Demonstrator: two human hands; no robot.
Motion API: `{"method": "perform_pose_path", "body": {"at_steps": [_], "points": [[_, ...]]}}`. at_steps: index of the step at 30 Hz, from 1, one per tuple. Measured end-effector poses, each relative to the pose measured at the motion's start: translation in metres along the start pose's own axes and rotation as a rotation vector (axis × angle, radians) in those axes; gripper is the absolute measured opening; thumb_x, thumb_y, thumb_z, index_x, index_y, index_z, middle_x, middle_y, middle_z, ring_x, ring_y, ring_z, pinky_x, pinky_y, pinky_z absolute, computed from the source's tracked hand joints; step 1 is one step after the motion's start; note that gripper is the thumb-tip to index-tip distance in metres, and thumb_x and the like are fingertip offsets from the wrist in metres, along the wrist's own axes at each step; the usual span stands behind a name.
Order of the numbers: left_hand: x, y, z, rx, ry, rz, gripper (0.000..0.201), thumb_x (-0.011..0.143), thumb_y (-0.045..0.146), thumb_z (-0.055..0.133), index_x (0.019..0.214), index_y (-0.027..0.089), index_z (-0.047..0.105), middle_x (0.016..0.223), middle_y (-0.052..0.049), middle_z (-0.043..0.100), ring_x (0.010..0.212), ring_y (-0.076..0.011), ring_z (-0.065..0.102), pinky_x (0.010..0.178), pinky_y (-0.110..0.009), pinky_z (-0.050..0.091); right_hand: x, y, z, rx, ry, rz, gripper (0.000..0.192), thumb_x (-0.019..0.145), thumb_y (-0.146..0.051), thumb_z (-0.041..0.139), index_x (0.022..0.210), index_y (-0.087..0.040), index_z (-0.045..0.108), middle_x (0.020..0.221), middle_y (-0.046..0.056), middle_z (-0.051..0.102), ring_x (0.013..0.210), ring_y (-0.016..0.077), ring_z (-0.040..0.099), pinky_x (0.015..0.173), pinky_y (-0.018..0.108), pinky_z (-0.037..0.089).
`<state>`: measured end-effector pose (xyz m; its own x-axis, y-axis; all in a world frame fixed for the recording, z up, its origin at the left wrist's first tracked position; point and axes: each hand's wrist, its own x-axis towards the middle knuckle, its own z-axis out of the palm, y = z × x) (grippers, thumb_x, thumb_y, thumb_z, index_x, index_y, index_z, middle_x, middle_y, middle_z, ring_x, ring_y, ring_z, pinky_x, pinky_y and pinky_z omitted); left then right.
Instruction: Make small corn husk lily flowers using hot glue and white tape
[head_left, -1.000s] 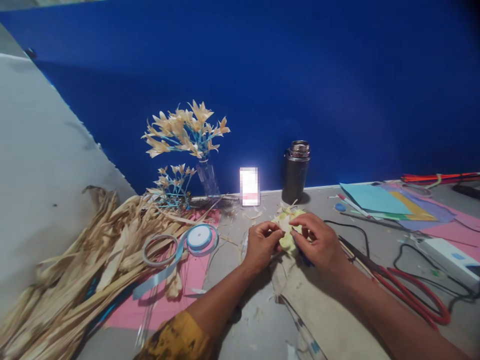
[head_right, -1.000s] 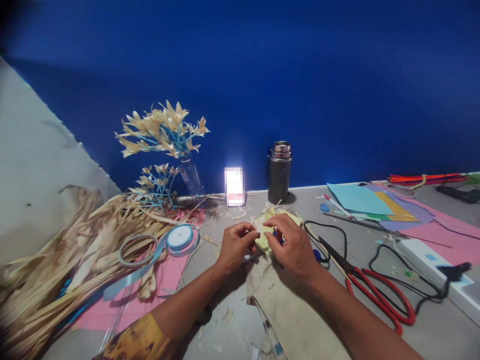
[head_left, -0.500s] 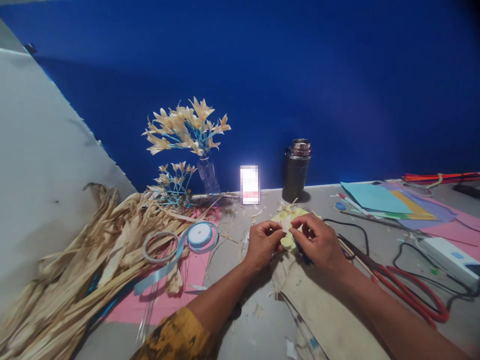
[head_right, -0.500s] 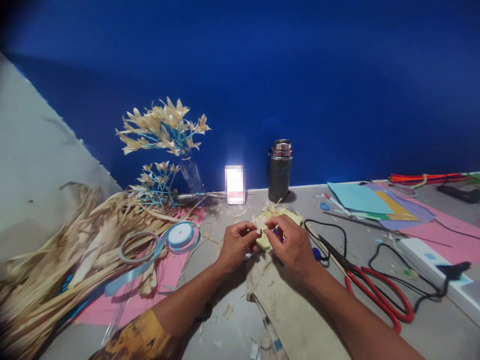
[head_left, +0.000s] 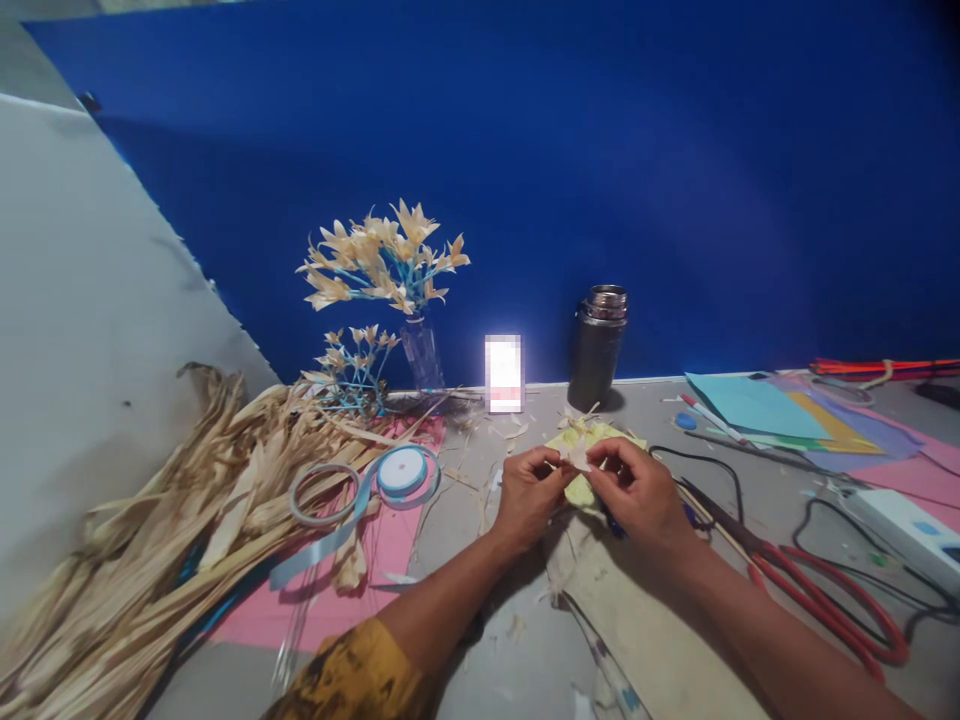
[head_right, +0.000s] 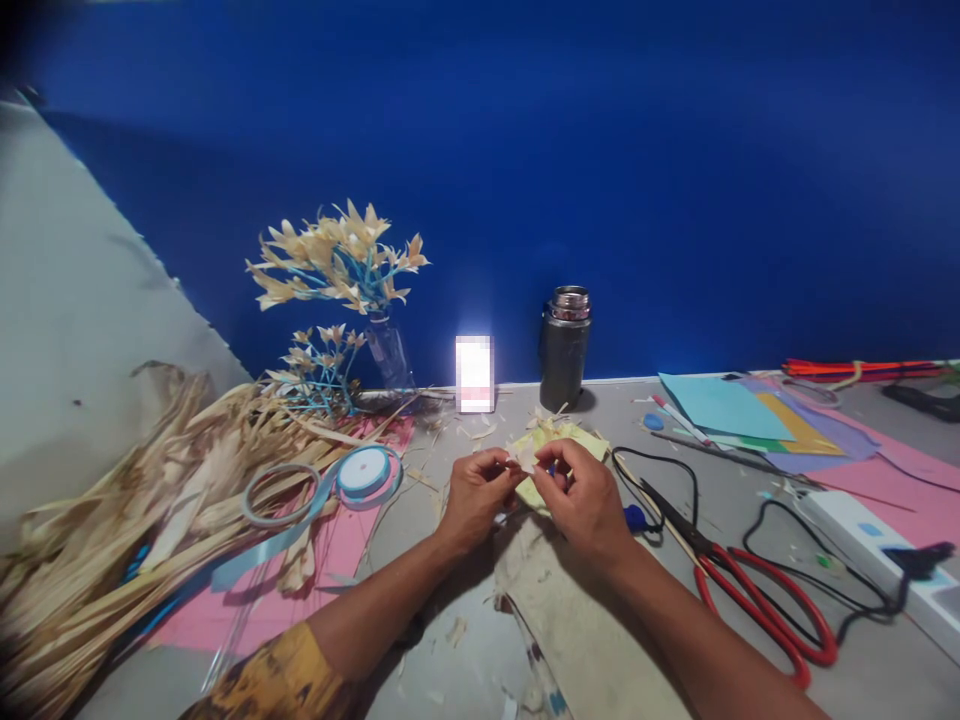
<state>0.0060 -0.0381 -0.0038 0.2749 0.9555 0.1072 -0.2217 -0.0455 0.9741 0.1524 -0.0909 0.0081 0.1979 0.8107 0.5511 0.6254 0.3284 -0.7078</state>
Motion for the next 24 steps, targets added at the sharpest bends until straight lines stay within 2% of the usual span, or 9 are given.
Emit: {"method": "perform_pose_path", "body": {"at_steps": [5,10,16,21,24], "points": [[-0.0006,0.0010,-0.0020,0.033,-0.023,0.001,0.029,0.067,0.039,0.080,0.063,0.017,0.062,0.052,0.005,0.051,0.044,-0.0091,0.046,0.045,-0.022,0.033,0.0035,-0.0001,-0.0001,0.024,-0.038,0.022,0.013,0.085,-0.030,0.062,0.082,-0.022,0.071,0.075,0.002,0.071,0.056,0.0155,0.054,0.054,0.029,0.043],[-0.0010,-0.0004,-0.0052,0.171,-0.006,0.110,0.022,0.072,0.032,0.075,0.060,0.018,0.062,0.053,0.005,0.049,0.050,-0.0104,0.045,0.050,-0.023,0.032,0.0045,0.0026,-0.0005,0.028,-0.070,-0.020,0.012,0.087,-0.029,0.063,0.080,-0.023,0.070,0.078,0.002,0.072,0.062,0.0174,0.059,0.059,0.030,0.044],[-0.0042,0.0033,-0.0046,0.304,0.026,0.272,0.020,0.074,0.024,0.071,0.056,0.019,0.063,0.058,0.002,0.054,0.059,-0.0134,0.048,0.060,-0.025,0.036,0.0010,0.0037,0.0016,0.016,-0.093,-0.078,0.013,0.091,-0.025,0.061,0.080,-0.022,0.066,0.077,0.002,0.068,0.068,0.0180,0.061,0.063,0.029,0.044],[-0.0057,0.0055,-0.0043,0.308,0.028,0.319,0.020,0.075,0.019,0.067,0.056,0.020,0.063,0.057,0.002,0.054,0.060,-0.0144,0.049,0.063,-0.026,0.039,-0.0012,0.0045,0.0046,0.020,-0.063,-0.120,0.014,0.093,-0.023,0.059,0.080,-0.022,0.064,0.078,0.002,0.067,0.071,0.0185,0.062,0.066,0.030,0.045],[-0.0059,0.0073,-0.0055,0.313,0.004,0.344,0.018,0.077,0.018,0.066,0.059,0.021,0.066,0.061,0.000,0.060,0.063,-0.0157,0.053,0.065,-0.026,0.040,-0.0020,0.0052,0.0055,0.031,-0.054,-0.140,0.014,0.094,-0.022,0.057,0.083,-0.022,0.065,0.080,0.003,0.069,0.076,0.0194,0.065,0.070,0.030,0.047]]}}
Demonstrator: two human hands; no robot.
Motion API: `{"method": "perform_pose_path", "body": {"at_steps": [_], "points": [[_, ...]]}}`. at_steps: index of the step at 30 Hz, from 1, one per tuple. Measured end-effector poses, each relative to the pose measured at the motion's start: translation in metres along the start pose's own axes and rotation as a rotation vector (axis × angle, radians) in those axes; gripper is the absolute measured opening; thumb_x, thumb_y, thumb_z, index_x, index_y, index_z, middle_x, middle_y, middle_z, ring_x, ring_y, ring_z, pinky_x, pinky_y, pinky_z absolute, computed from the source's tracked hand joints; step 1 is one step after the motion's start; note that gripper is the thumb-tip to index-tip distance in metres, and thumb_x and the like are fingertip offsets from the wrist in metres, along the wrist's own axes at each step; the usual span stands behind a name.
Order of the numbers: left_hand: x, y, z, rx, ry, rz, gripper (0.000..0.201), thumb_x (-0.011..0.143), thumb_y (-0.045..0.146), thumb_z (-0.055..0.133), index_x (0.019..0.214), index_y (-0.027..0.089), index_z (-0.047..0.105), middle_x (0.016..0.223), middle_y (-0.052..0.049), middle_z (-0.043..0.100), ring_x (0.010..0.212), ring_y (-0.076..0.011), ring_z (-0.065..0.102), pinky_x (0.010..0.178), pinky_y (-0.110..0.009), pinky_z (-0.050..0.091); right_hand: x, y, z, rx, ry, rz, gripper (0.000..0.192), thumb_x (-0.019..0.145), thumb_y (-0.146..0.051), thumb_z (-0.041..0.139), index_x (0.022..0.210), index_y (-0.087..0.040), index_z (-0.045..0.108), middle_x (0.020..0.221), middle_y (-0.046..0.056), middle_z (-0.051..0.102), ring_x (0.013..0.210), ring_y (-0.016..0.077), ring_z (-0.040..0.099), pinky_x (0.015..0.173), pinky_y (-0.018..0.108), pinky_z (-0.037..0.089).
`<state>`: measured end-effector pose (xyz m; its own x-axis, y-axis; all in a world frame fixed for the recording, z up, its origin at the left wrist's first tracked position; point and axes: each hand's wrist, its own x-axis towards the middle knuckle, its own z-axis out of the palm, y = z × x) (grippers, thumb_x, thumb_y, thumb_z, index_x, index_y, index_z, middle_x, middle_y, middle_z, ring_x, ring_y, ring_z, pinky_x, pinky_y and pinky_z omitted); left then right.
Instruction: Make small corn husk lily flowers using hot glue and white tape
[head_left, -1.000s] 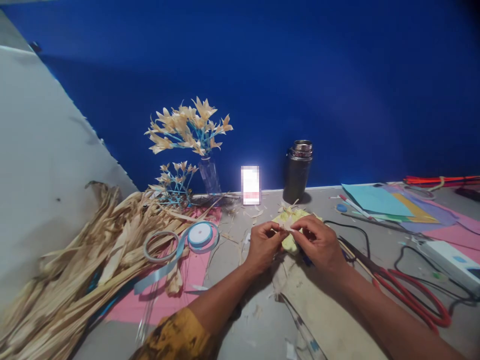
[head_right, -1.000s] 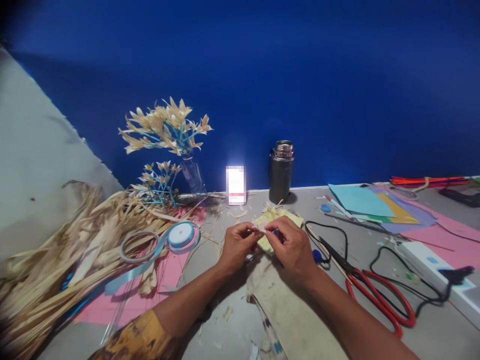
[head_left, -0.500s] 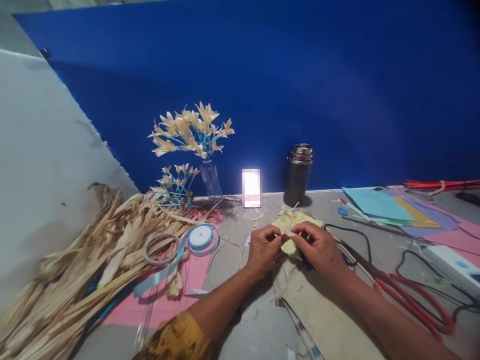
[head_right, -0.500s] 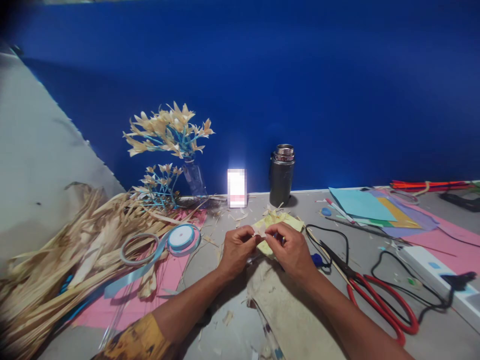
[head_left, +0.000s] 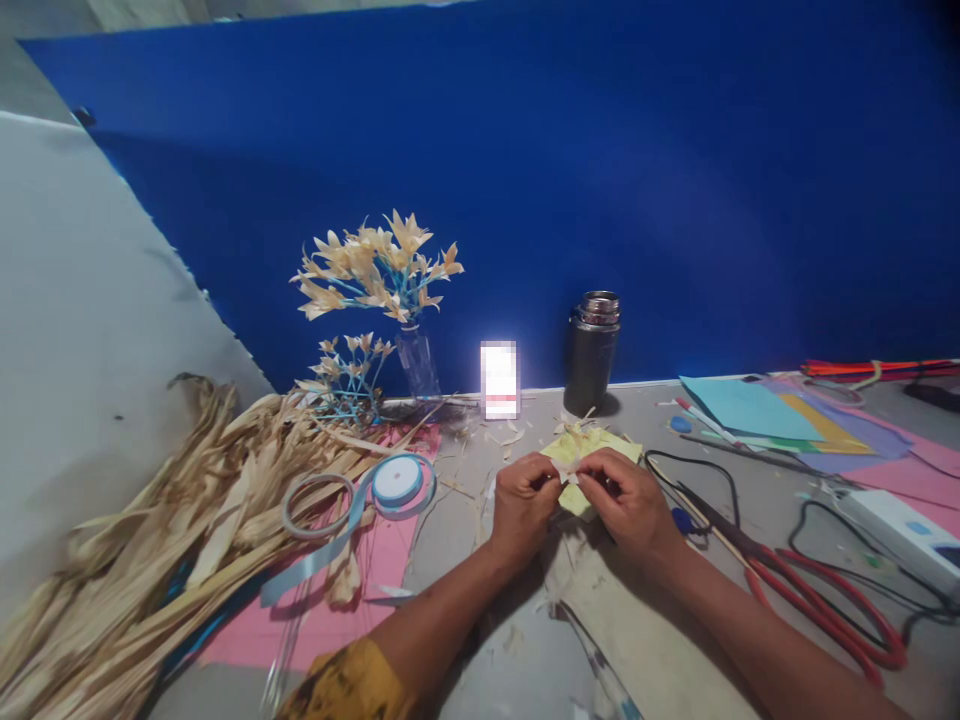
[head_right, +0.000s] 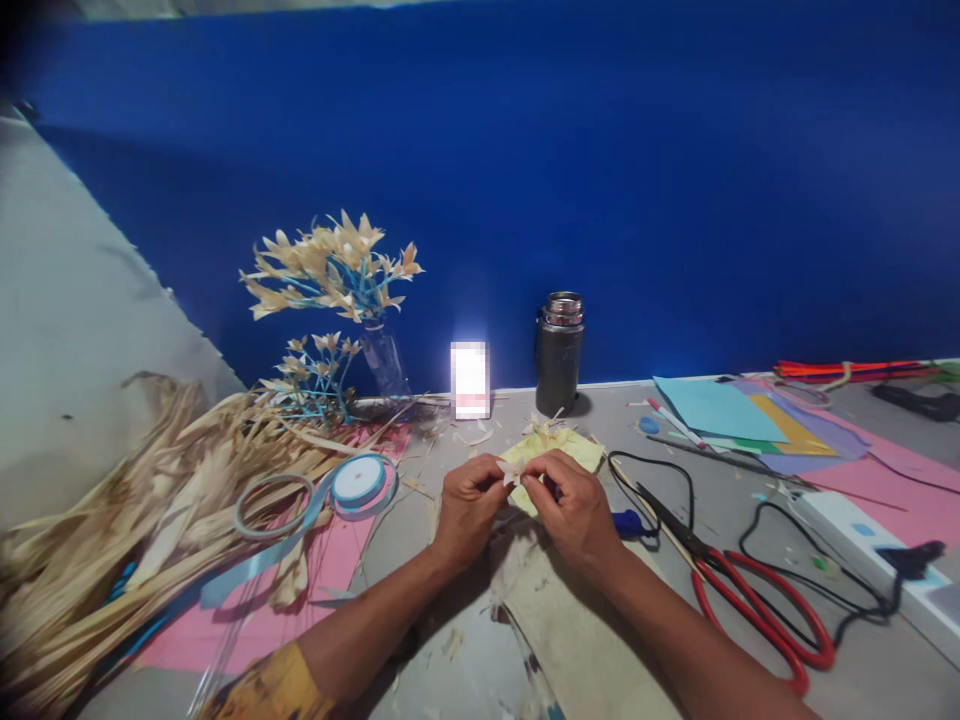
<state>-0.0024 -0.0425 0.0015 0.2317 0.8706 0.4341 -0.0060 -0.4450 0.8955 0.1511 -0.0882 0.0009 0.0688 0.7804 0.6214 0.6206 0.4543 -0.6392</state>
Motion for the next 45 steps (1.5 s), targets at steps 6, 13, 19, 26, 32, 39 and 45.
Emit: {"method": "perform_pose_path", "body": {"at_steps": [6,13,19,26,32,39,45], "points": [[0.001,0.001,-0.002,0.059,-0.026,0.069,0.018,0.079,0.020,0.066,0.060,0.021,0.067,0.067,-0.003,0.066,0.065,-0.0172,0.056,0.066,-0.028,0.041,0.000,-0.002,0.001,0.053,0.034,0.015,0.014,0.093,-0.025,0.059,0.083,-0.022,0.069,0.082,0.005,0.072,0.075,0.0206,0.066,0.069,0.032,0.049],[0.001,0.002,0.000,0.100,0.012,0.018,0.023,0.079,0.021,0.066,0.058,0.021,0.058,0.061,0.002,0.055,0.062,-0.0146,0.049,0.065,-0.026,0.038,0.002,-0.003,-0.002,0.114,0.040,0.160,0.018,0.092,-0.032,0.060,0.091,-0.022,0.075,0.086,0.006,0.078,0.074,0.0221,0.069,0.067,0.033,0.052],[0.002,0.002,0.002,-0.017,0.001,-0.120,0.017,0.076,0.028,0.070,0.062,0.019,0.065,0.061,0.001,0.056,0.058,-0.0129,0.049,0.058,-0.025,0.038,0.005,-0.004,-0.003,0.178,0.027,0.265,0.016,0.084,-0.035,0.066,0.084,-0.022,0.077,0.084,0.006,0.078,0.079,0.0252,0.069,0.076,0.037,0.051],[0.006,0.006,0.004,-0.282,-0.006,-0.354,0.019,0.066,0.032,0.079,0.065,0.016,0.070,0.061,0.001,0.058,0.047,-0.0092,0.050,0.047,-0.023,0.038,0.010,-0.002,0.000,0.393,-0.056,0.462,0.022,0.078,-0.041,0.073,0.080,-0.020,0.077,0.070,0.003,0.071,0.060,0.0174,0.059,0.057,0.030,0.045],[0.003,0.010,0.004,-0.297,-0.046,-0.345,0.023,0.069,0.036,0.080,0.064,0.015,0.073,0.065,0.000,0.059,0.046,-0.0071,0.047,0.045,-0.023,0.037,0.012,-0.003,-0.004,0.609,-0.164,0.612,0.039,0.072,-0.056,0.078,0.069,-0.017,0.072,0.051,-0.003,0.052,0.044,0.0087,0.036,0.043,0.023,0.024],[-0.001,0.023,0.006,-0.253,-0.051,-0.245,0.024,0.077,0.033,0.075,0.061,0.016,0.073,0.076,-0.001,0.057,0.046,-0.0056,0.047,0.044,-0.023,0.035,0.013,-0.008,-0.008,0.747,-0.170,0.678,0.037,0.071,-0.052,0.079,0.065,-0.018,0.066,0.052,-0.004,0.050,0.047,0.0082,0.032,0.045,0.022,0.019],[-0.003,0.032,0.007,-0.201,-0.036,-0.178,0.022,0.079,0.032,0.073,0.064,0.016,0.074,0.077,-0.001,0.059,0.048,-0.0061,0.046,0.045,-0.022,0.035,0.011,-0.016,-0.007,0.802,-0.133,0.719,0.034,0.071,-0.047,0.076,0.062,-0.018,0.061,0.054,-0.005,0.049,0.047,0.0072,0.032,0.046,0.023,0.019]]}}
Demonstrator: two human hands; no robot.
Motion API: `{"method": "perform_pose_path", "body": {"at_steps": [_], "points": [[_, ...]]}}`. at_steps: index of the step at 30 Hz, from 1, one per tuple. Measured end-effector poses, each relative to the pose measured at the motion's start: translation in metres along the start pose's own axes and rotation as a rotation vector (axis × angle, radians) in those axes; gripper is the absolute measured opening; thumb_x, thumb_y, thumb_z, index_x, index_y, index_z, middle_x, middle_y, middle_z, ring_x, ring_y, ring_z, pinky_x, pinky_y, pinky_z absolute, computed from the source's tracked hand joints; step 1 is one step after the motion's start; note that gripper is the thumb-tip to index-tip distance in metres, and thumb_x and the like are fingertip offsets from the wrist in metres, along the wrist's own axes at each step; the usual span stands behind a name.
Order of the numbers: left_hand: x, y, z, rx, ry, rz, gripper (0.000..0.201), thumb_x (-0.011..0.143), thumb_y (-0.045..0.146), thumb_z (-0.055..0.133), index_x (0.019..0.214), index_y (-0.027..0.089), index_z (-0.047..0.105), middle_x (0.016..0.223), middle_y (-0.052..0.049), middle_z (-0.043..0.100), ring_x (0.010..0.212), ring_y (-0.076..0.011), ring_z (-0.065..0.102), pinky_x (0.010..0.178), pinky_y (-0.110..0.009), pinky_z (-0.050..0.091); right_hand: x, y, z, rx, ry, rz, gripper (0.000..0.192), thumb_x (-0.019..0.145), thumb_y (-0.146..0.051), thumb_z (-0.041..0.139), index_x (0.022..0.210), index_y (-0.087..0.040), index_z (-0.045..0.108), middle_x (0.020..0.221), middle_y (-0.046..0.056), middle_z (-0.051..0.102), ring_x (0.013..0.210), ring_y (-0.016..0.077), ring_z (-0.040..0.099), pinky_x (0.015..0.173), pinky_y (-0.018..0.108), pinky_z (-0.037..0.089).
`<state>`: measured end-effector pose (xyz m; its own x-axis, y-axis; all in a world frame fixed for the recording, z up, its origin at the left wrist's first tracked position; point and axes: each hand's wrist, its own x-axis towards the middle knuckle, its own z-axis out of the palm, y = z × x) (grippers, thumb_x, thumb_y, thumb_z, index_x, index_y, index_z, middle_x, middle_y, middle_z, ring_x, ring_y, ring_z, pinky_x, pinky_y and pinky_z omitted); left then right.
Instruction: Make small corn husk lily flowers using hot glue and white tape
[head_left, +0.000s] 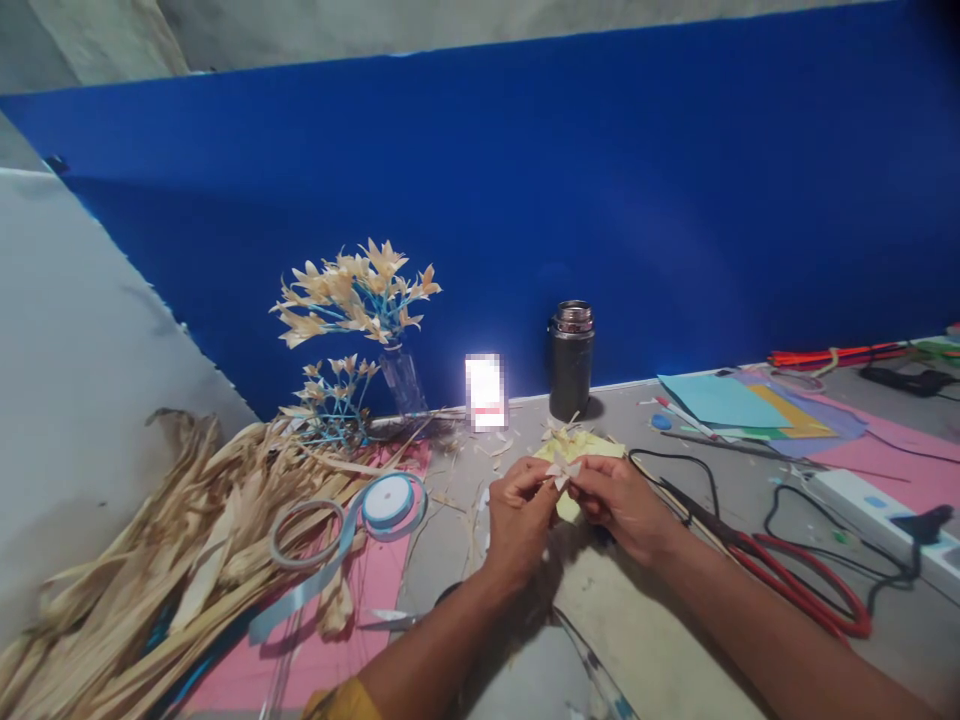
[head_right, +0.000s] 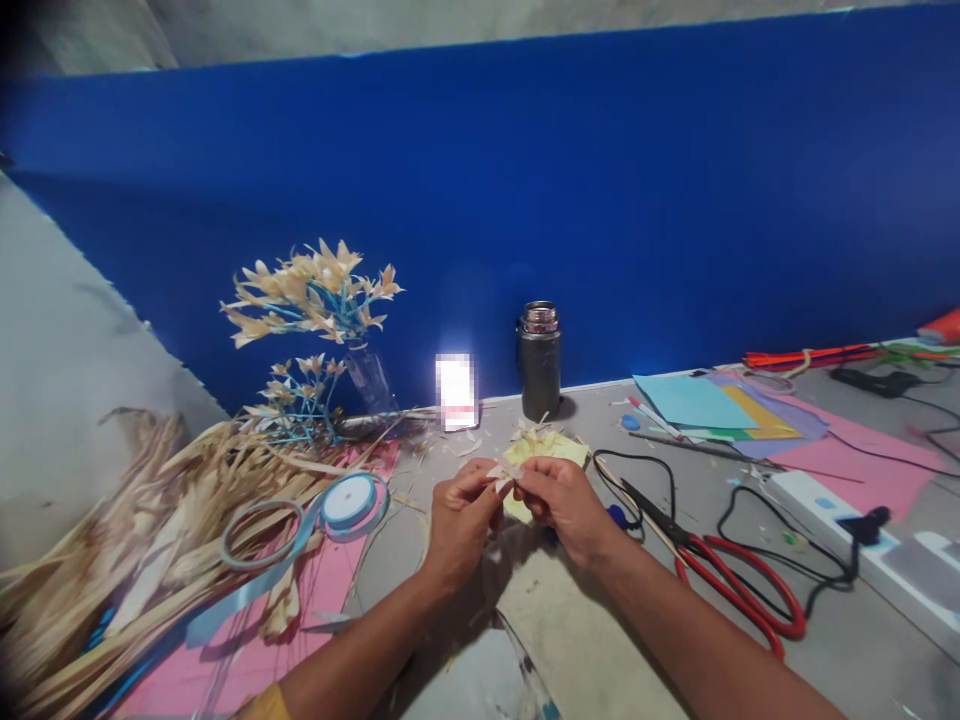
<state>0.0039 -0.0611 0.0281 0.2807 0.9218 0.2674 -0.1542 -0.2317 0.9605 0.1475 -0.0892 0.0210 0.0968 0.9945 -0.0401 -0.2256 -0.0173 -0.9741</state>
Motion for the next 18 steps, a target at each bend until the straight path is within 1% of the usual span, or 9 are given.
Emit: {"method": "perform_pose_path", "body": {"at_steps": [3,6,9,13,15,18], "points": [[0.002,0.000,0.000,0.018,0.037,-0.001,0.027,0.080,0.033,0.074,0.060,0.016,0.067,0.070,0.001,0.054,0.047,-0.0062,0.045,0.045,-0.022,0.035,-0.002,0.000,0.003,-0.003,0.029,-0.019,0.031,0.071,-0.044,0.079,0.065,-0.018,0.064,0.053,-0.006,0.047,0.047,0.0076,0.033,0.046,0.022,0.019],[0.003,-0.004,-0.001,0.024,0.061,-0.009,0.025,0.081,0.033,0.073,0.064,0.017,0.067,0.069,0.002,0.053,0.047,-0.0065,0.045,0.045,-0.022,0.034,-0.002,-0.001,0.005,0.006,0.055,-0.051,0.029,0.068,-0.042,0.084,0.071,-0.018,0.067,0.052,-0.007,0.046,0.047,0.0073,0.030,0.046,0.022,0.017],[0.003,-0.009,-0.004,0.073,0.042,0.070,0.020,0.084,0.029,0.070,0.068,0.017,0.070,0.079,0.000,0.058,0.052,-0.0067,0.046,0.046,-0.021,0.035,-0.001,-0.002,0.004,0.038,0.015,-0.036,0.036,0.068,-0.050,0.084,0.072,-0.018,0.068,0.051,-0.008,0.044,0.046,0.0070,0.029,0.045,0.022,0.017],[0.002,-0.009,-0.008,0.147,0.031,0.195,0.021,0.086,0.028,0.069,0.068,0.017,0.072,0.082,-0.002,0.059,0.059,-0.0091,0.049,0.051,-0.021,0.038,-0.001,-0.002,0.003,0.073,-0.058,0.000,0.048,0.062,-0.060,0.086,0.070,-0.016,0.069,0.062,-0.002,0.055,0.047,0.0059,0.033,0.044,0.021,0.017],[0.001,-0.008,-0.008,0.168,0.035,0.223,0.022,0.087,0.028,0.069,0.068,0.017,0.072,0.082,-0.003,0.059,0.062,-0.0100,0.050,0.053,-0.021,0.039,-0.001,-0.001,0.002,0.075,-0.058,-0.009,0.048,0.061,-0.060,0.087,0.069,-0.015,0.069,0.063,-0.001,0.056,0.047,0.0057,0.033,0.044,0.021,0.018],[0.001,-0.007,-0.008,0.174,0.039,0.209,0.021,0.086,0.027,0.069,0.068,0.017,0.071,0.082,-0.002,0.059,0.060,-0.0093,0.050,0.052,-0.021,0.038,0.000,0.001,0.002,0.058,-0.012,-0.055,0.043,0.065,-0.055,0.087,0.068,-0.016,0.069,0.054,-0.005,0.049,0.046,0.0057,0.032,0.045,0.022,0.018]]}}
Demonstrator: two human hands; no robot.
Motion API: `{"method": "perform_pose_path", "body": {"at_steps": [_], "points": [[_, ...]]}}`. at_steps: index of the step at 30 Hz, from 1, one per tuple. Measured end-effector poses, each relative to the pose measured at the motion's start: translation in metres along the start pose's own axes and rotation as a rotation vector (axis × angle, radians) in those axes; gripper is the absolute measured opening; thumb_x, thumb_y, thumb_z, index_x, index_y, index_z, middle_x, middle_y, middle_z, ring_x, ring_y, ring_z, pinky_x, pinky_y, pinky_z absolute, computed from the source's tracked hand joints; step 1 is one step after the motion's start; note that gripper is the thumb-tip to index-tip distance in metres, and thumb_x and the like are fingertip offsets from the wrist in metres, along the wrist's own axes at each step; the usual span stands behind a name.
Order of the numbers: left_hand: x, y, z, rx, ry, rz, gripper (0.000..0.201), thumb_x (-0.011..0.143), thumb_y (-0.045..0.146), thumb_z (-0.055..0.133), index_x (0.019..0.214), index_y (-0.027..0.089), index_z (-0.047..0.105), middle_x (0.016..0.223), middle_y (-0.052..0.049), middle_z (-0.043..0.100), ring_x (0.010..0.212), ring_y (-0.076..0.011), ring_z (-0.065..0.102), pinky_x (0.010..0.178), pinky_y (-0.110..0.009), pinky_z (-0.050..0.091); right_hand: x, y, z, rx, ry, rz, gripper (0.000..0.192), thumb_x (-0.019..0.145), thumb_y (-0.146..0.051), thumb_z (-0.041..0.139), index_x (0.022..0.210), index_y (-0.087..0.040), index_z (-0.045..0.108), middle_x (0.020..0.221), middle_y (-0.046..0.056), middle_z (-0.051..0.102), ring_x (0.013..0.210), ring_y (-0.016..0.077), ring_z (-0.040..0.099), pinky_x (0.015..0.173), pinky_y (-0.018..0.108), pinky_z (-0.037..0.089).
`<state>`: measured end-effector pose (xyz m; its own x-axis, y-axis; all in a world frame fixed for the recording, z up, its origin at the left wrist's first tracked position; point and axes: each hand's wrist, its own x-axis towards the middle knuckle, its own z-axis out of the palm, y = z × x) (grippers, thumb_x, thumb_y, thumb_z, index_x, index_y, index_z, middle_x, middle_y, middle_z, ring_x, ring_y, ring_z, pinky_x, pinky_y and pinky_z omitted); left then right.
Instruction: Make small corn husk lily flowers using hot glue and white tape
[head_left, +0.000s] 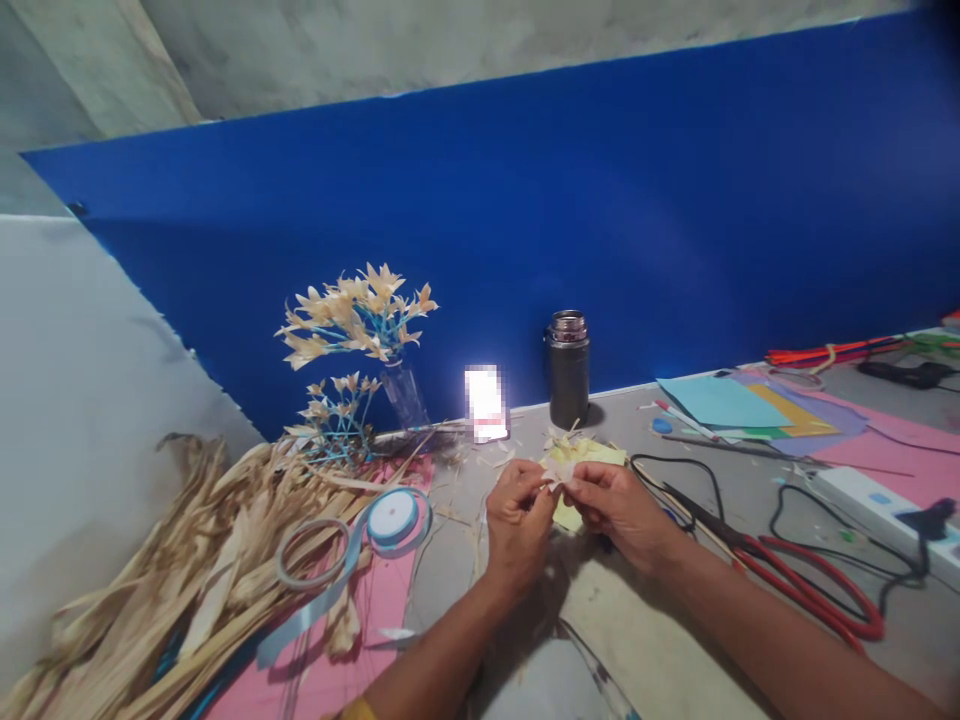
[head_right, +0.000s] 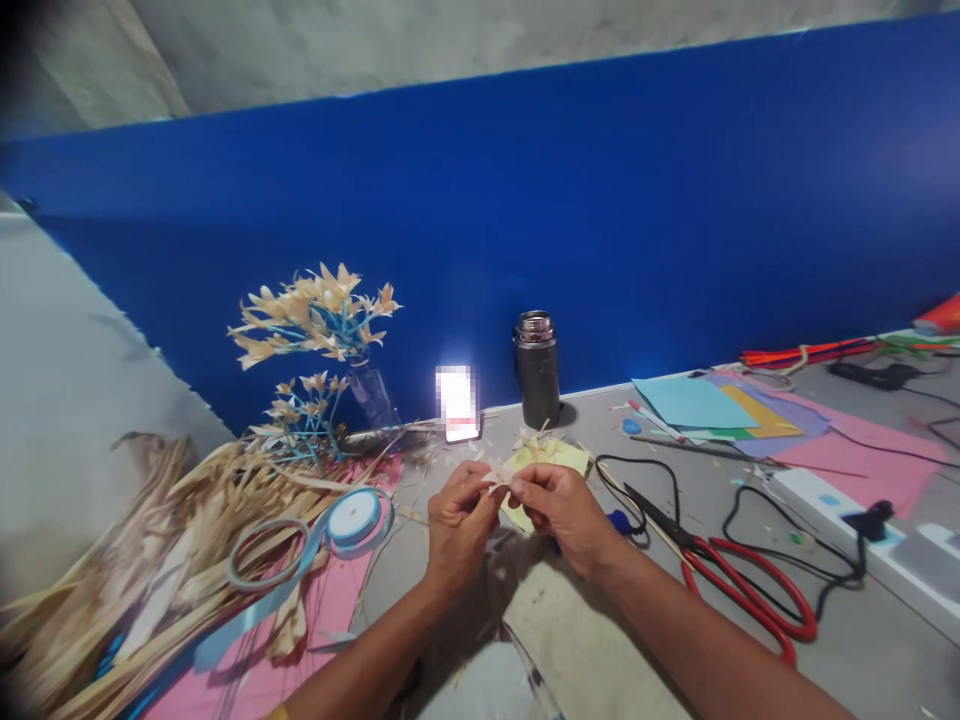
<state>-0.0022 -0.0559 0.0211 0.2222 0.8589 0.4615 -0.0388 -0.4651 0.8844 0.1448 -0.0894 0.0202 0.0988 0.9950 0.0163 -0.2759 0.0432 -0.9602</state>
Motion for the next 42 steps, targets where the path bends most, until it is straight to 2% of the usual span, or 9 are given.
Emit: {"method": "perform_pose_path", "body": {"at_steps": [4,7,14,20,24,30,38,42], "points": [[0.003,-0.001,0.002,-0.075,0.037,-0.131,0.021,0.084,0.029,0.070,0.067,0.017,0.069,0.071,0.002,0.054,0.052,-0.0079,0.047,0.049,-0.021,0.037,0.000,0.000,0.002,-0.021,0.082,-0.077,0.035,0.066,-0.045,0.089,0.077,-0.017,0.072,0.055,-0.006,0.051,0.048,0.0060,0.031,0.045,0.022,0.018],[0.004,0.000,0.004,-0.118,0.027,-0.180,0.026,0.083,0.032,0.070,0.063,0.016,0.066,0.065,0.003,0.050,0.048,-0.0070,0.045,0.047,-0.021,0.036,0.000,0.000,0.003,-0.023,0.085,-0.082,0.033,0.067,-0.043,0.089,0.075,-0.016,0.072,0.054,-0.006,0.050,0.049,0.0067,0.033,0.045,0.023,0.019],[0.002,0.002,0.003,-0.176,-0.088,-0.144,0.027,0.084,0.032,0.070,0.064,0.015,0.068,0.078,0.001,0.055,0.045,-0.0045,0.047,0.042,-0.021,0.035,0.000,0.001,0.000,0.080,-0.009,0.027,0.043,0.062,-0.052,0.090,0.069,-0.018,0.064,0.051,-0.007,0.048,0.045,0.0057,0.031,0.044,0.022,0.017],[0.002,0.000,0.000,-0.208,-0.132,-0.073,0.023,0.087,0.037,0.073,0.078,0.016,0.077,0.091,-0.003,0.062,0.045,-0.0040,0.049,0.042,-0.021,0.038,0.000,0.000,-0.001,0.142,-0.050,0.049,0.049,0.062,-0.055,0.091,0.070,-0.019,0.060,0.052,-0.008,0.047,0.045,0.0047,0.031,0.046,0.021,0.017],[0.008,0.001,-0.003,-0.190,-0.139,-0.068,0.021,0.083,0.033,0.078,0.071,0.016,0.078,0.083,-0.003,0.063,0.048,-0.0054,0.050,0.043,-0.020,0.039,0.001,-0.001,-0.003,0.138,-0.071,0.048,0.048,0.064,-0.054,0.091,0.071,-0.018,0.060,0.053,-0.008,0.047,0.045,0.0041,0.029,0.046,0.021,0.016],[0.017,-0.003,-0.012,-0.140,-0.193,0.014,0.014,0.079,0.028,0.082,0.070,0.018,0.079,0.076,-0.004,0.068,0.051,-0.0073,0.052,0.045,-0.020,0.040,0.002,-0.003,-0.005,0.107,-0.125,0.064,0.046,0.066,-0.052,0.090,0.070,-0.017,0.060,0.055,-0.008,0.048,0.044,0.0030,0.027,0.045,0.022,0.014],[0.022,-0.002,-0.017,-0.153,-0.283,-0.068,0.014,0.074,0.025,0.082,0.068,0.015,0.075,0.072,-0.003,0.066,0.055,-0.0094,0.055,0.050,-0.021,0.043,0.001,-0.005,-0.006,0.066,-0.150,0.054,0.037,0.066,-0.044,0.089,0.072,-0.018,0.064,0.051,-0.009,0.042,0.045,0.0049,0.025,0.046,0.023,0.015],[0.024,-0.001,-0.017,-0.102,-0.266,-0.115,0.015,0.075,0.025,0.079,0.066,0.015,0.071,0.069,-0.001,0.062,0.053,-0.0084,0.052,0.050,-0.021,0.041,0.000,-0.005,-0.005,-0.013,-0.085,-0.028,0.035,0.071,-0.046,0.086,0.071,-0.018,0.065,0.053,-0.008,0.042,0.048,0.0066,0.026,0.046,0.023,0.017]]}}
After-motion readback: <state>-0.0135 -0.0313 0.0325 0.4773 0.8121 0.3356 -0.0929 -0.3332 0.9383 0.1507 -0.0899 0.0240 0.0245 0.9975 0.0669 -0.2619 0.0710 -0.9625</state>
